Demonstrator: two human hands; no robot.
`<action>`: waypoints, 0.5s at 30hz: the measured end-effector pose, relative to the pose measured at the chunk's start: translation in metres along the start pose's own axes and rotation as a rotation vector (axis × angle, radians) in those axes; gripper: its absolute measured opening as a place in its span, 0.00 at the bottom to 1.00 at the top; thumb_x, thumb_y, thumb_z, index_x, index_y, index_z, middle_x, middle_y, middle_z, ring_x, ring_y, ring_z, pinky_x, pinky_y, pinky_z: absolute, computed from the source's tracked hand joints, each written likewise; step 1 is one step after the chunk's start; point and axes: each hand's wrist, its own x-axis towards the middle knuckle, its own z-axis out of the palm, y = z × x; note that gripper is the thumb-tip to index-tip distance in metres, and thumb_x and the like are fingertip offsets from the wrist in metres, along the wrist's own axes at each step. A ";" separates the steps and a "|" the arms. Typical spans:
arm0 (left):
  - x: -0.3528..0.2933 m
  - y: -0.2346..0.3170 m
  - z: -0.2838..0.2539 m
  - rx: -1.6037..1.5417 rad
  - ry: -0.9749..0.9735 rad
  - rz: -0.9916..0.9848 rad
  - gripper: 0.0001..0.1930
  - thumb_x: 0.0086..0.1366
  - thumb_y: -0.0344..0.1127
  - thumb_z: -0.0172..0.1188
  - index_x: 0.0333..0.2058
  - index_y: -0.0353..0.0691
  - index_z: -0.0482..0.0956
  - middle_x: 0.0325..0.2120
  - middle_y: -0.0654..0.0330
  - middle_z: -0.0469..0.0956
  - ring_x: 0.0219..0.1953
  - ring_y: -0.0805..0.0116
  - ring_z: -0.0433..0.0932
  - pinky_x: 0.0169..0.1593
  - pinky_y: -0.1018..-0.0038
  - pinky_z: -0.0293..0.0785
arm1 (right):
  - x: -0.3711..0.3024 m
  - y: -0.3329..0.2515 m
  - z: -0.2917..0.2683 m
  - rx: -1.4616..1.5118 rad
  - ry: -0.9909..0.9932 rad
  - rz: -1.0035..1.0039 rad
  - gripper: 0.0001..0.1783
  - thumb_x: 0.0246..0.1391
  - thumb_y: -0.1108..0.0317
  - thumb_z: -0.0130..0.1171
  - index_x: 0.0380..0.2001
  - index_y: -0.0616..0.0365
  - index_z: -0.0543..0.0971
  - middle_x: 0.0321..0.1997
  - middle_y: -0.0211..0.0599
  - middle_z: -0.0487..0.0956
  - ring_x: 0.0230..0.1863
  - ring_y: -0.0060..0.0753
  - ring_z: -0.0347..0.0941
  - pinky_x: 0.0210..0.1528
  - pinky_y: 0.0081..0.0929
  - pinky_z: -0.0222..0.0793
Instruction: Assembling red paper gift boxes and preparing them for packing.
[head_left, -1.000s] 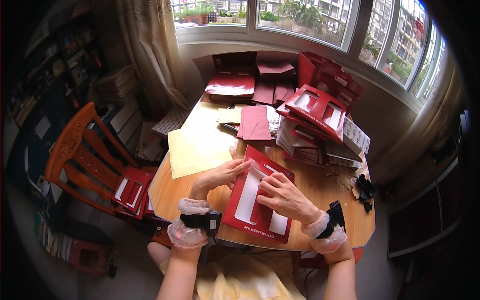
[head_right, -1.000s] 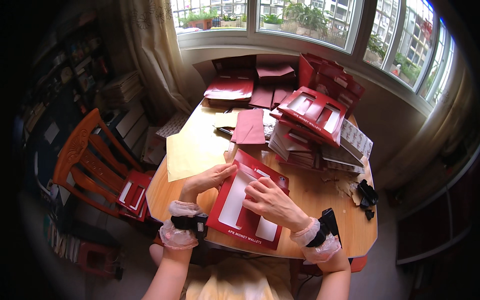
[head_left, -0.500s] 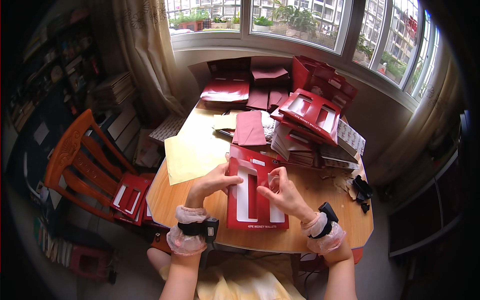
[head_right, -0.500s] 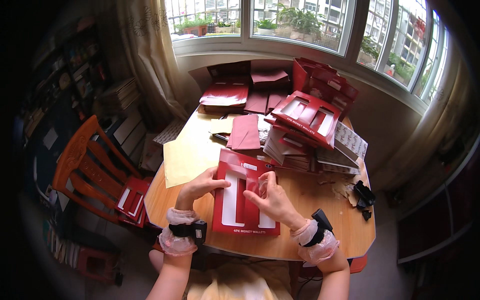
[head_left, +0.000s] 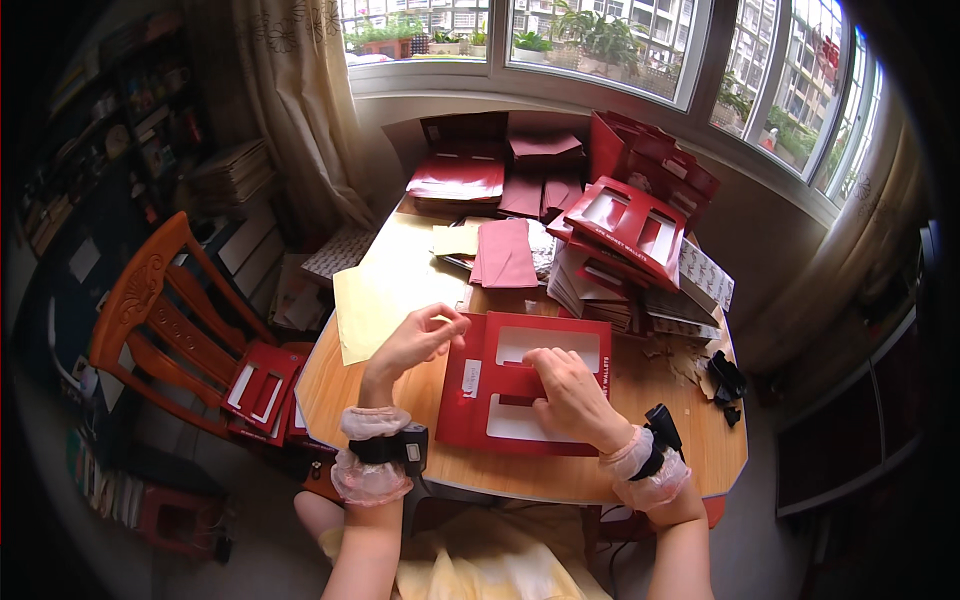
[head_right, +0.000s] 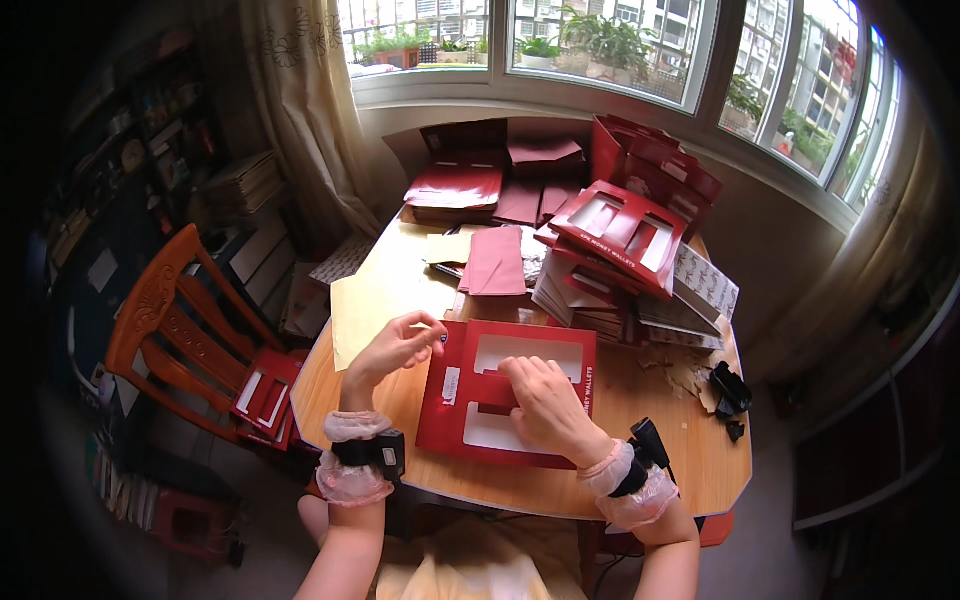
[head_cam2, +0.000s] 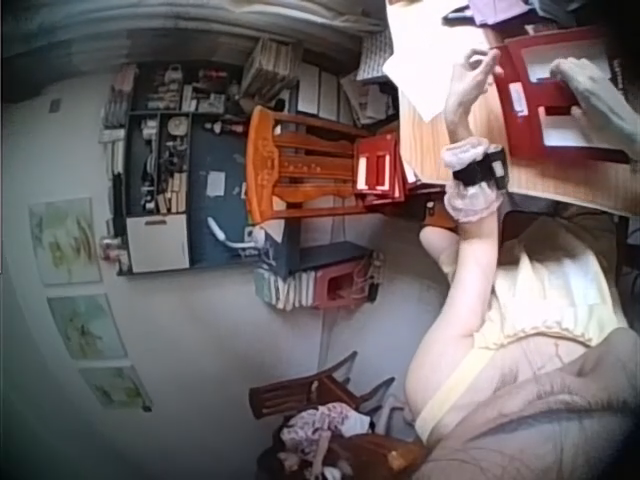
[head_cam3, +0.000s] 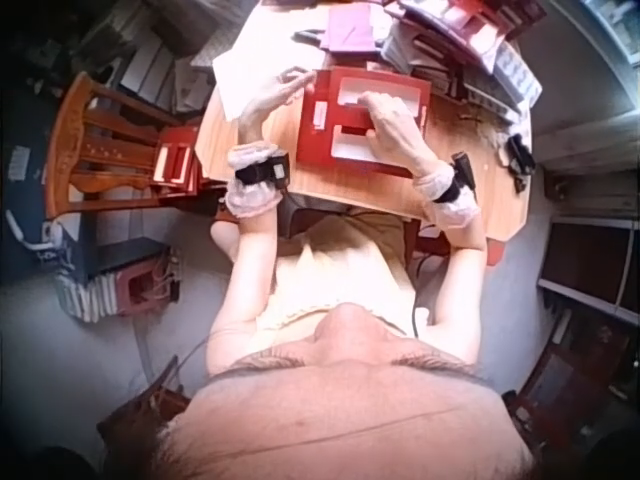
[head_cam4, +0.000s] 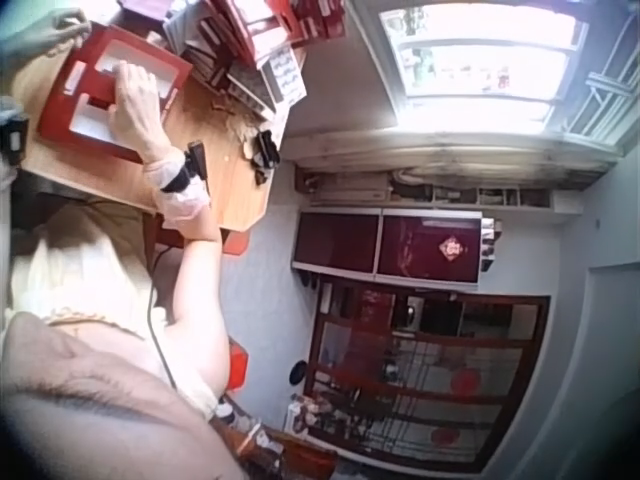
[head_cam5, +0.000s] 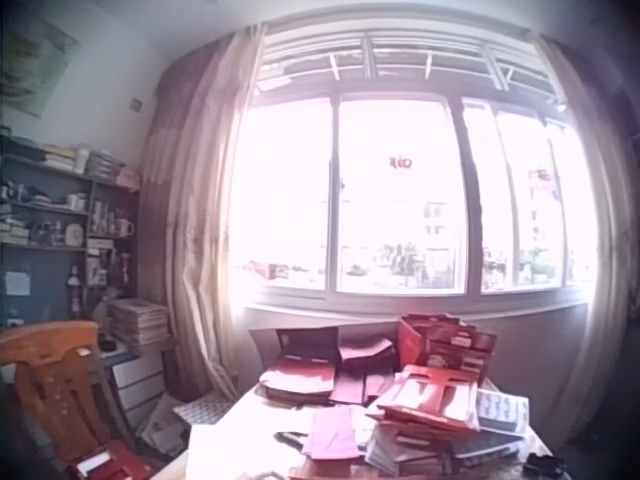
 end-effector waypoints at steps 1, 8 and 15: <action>0.001 0.002 0.018 0.130 0.105 0.055 0.16 0.64 0.46 0.69 0.42 0.42 0.80 0.33 0.59 0.82 0.31 0.77 0.76 0.32 0.76 0.73 | -0.001 0.007 0.005 -0.001 -0.002 0.003 0.26 0.36 0.79 0.62 0.44 0.57 0.70 0.38 0.45 0.75 0.44 0.52 0.72 0.48 0.43 0.67; 0.018 -0.016 0.054 0.588 -0.212 0.508 0.15 0.54 0.38 0.74 0.37 0.38 0.81 0.34 0.59 0.77 0.39 0.63 0.76 0.45 0.68 0.74 | -0.004 0.045 0.030 0.150 -0.252 -0.004 0.15 0.38 0.78 0.64 0.30 0.59 0.71 0.35 0.43 0.72 0.41 0.52 0.71 0.42 0.42 0.69; 0.023 -0.017 0.066 0.750 -0.271 0.460 0.16 0.53 0.40 0.74 0.37 0.40 0.82 0.36 0.58 0.76 0.43 0.56 0.75 0.49 0.64 0.72 | -0.002 0.045 0.028 0.153 -0.288 -0.058 0.15 0.42 0.76 0.66 0.33 0.58 0.71 0.44 0.44 0.69 0.44 0.50 0.69 0.46 0.41 0.68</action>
